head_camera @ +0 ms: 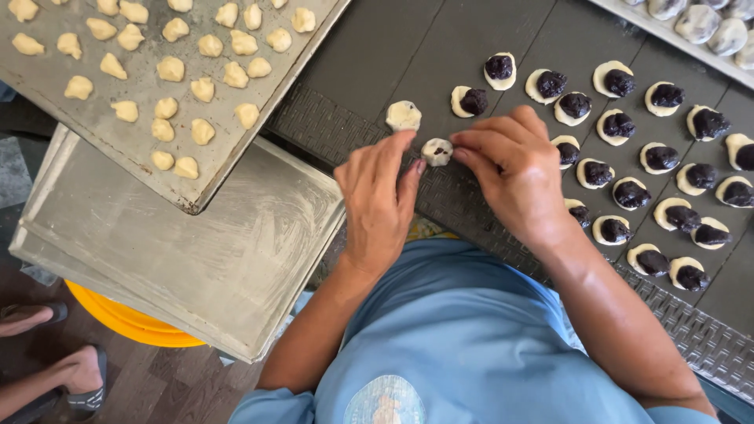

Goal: Arranging dough circles on a work surface, adding filling, and folding them into pastries.

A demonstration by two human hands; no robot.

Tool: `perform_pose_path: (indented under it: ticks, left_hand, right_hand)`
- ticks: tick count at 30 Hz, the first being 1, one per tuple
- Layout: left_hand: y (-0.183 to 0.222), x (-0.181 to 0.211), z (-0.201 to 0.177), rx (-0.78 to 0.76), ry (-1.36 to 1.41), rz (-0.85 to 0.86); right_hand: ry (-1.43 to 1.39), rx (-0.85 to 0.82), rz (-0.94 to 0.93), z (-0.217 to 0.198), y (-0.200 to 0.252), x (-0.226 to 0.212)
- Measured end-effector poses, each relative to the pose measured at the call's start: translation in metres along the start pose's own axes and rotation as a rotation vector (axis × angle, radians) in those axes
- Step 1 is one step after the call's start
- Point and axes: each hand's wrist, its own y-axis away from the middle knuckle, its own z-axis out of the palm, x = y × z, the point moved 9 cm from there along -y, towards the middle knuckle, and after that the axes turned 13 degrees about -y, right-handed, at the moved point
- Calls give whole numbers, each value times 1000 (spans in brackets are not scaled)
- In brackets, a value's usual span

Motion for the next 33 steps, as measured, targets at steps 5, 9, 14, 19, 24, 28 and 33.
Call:
perform_pose_path:
  ticks: [5, 9, 14, 19, 24, 28, 33]
  left_hand:
    - [1, 2, 11, 17, 22, -7]
    - [7, 5, 14, 32, 31, 37]
    - [1, -8, -1, -120, 1, -56]
    - [-2, -35, -18, -53, 83, -239]
    - [-7, -20, -13, 17, 180, -140]
    - [-18, 1, 2, -170, -40, 63]
    - [-32, 20, 15, -142, -203, 258]
  right_hand:
    - [33, 13, -27, 7, 1, -6]
    - [-16, -31, -17, 8, -8, -3]
    - [59, -36, -140, 4, -52, -23]
    - [362, -388, -61, 67, -73, -1]
    - [316, -371, -91, 67, -70, 4]
    - [99, -173, 7, 5, -82, 22]
    - [56, -60, -37, -41, -68, 35]
